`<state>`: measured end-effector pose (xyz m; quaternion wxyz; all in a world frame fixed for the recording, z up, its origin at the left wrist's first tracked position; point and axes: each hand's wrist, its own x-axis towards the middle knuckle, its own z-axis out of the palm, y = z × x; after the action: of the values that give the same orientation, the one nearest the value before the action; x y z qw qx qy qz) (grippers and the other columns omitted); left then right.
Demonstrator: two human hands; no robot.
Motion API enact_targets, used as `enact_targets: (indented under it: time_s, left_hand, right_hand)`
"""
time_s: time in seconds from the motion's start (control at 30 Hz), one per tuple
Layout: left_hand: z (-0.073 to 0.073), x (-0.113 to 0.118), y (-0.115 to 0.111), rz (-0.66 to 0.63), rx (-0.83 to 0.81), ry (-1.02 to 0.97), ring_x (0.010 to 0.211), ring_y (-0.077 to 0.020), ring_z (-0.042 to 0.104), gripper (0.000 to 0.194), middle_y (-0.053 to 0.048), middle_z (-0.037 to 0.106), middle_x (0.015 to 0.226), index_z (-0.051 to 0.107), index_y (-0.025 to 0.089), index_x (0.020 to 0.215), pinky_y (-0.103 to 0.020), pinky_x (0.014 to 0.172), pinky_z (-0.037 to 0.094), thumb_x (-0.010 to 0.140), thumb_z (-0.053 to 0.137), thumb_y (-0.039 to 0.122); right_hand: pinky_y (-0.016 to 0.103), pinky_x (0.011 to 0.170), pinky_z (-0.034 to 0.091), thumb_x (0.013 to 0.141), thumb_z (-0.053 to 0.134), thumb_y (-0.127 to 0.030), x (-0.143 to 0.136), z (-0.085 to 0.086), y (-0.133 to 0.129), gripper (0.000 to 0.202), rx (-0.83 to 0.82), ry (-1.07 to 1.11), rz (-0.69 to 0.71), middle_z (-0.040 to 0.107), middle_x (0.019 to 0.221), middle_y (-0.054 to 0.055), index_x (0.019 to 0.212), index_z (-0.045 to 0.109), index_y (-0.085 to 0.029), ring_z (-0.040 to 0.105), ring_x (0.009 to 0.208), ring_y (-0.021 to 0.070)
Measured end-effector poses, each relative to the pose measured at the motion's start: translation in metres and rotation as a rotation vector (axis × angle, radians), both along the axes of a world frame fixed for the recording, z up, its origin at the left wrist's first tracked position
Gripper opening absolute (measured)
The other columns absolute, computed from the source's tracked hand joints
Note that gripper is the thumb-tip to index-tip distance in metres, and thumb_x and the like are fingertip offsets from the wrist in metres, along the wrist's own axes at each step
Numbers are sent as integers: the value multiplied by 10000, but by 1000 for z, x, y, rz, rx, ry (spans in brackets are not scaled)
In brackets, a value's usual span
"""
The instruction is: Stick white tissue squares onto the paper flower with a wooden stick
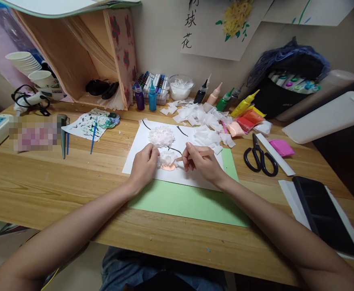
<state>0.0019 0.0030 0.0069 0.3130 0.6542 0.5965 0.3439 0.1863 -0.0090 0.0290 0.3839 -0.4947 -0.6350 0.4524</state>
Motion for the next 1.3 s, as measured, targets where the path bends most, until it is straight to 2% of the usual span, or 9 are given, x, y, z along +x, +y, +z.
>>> enact_targets:
  time_s: [0.17, 0.47, 0.57, 0.7, 0.8, 0.87, 0.97, 1.13, 1.3]
  left_hand:
    - [0, 0, 0, -4, 3, 17, 627, -133, 484, 270, 26, 540, 640, 489, 201, 686, -257, 604, 318, 896, 341, 287]
    - [2, 0, -1, -22, 0, 36, 629, -134, 486, 263, 28, 537, 638, 484, 205, 684, -255, 602, 313, 892, 339, 278]
    - [2, 0, -1, -24, -3, 55, 633, -139, 487, 270, 23, 538, 638, 481, 206, 679, -258, 603, 310, 892, 333, 281]
    - [3, 1, -1, -33, -1, 79, 634, -145, 486, 281, 20, 535, 636, 483, 207, 684, -261, 603, 311, 898, 324, 296]
    - [4, 1, -1, -38, -1, 89, 632, -146, 490, 287, 19, 535, 633, 483, 208, 683, -261, 600, 314, 903, 324, 302]
    - [4, 1, -1, -38, -4, 98, 632, -148, 494, 291, 17, 539, 632, 484, 208, 680, -263, 600, 316, 904, 324, 301]
    - [4, 1, -1, -43, -6, 112, 631, -150, 493, 290, 16, 538, 628, 489, 208, 681, -265, 599, 315, 903, 325, 297]
    - [3, 0, -2, -45, -9, 105, 629, -145, 487, 285, 19, 540, 635, 482, 208, 678, -262, 593, 309, 903, 330, 295]
    - [3, 1, -2, -49, -11, 97, 631, -146, 485, 284, 18, 542, 642, 480, 208, 681, -263, 593, 307, 904, 329, 300]
  right_hand:
    - [231, 528, 394, 953, 327, -431, 6, 3, 1, 543, 141, -91, 88, 537, 467, -4, 524, 525, -164, 486, 460, 80]
    - [224, 532, 408, 954, 321, -424, 3, -7, 2, 527, 171, -126, 119, 542, 476, -7, 546, 534, -167, 499, 463, 83]
    - [214, 481, 411, 931, 354, -471, -5, -3, 5, 533, 86, -100, 53, 546, 452, 0, 522, 511, -167, 492, 423, 82]
    - [204, 330, 368, 914, 370, -475, -17, 7, 19, 504, -205, -16, -135, 558, 390, 19, 524, 474, -174, 470, 305, 93]
    - [208, 291, 371, 907, 382, -434, -20, 9, 29, 469, -367, 36, -151, 586, 390, 44, 532, 482, -170, 480, 276, 106]
    - [201, 287, 358, 901, 390, -432, -17, 6, 30, 473, -376, 64, -120, 583, 383, 45, 526, 493, -163, 474, 273, 102]
    - [191, 309, 321, 897, 397, -468, -6, 3, 22, 500, -236, 77, -70, 568, 389, 24, 535, 530, -151, 457, 298, 82]
    - [228, 441, 371, 919, 359, -485, 10, 9, 3, 539, 104, -28, -16, 517, 416, -6, 508, 514, -173, 463, 400, 85]
    - [242, 492, 348, 955, 273, -361, 4, 12, -3, 528, 417, -242, 207, 508, 464, -4, 502, 480, -185, 442, 435, 84]
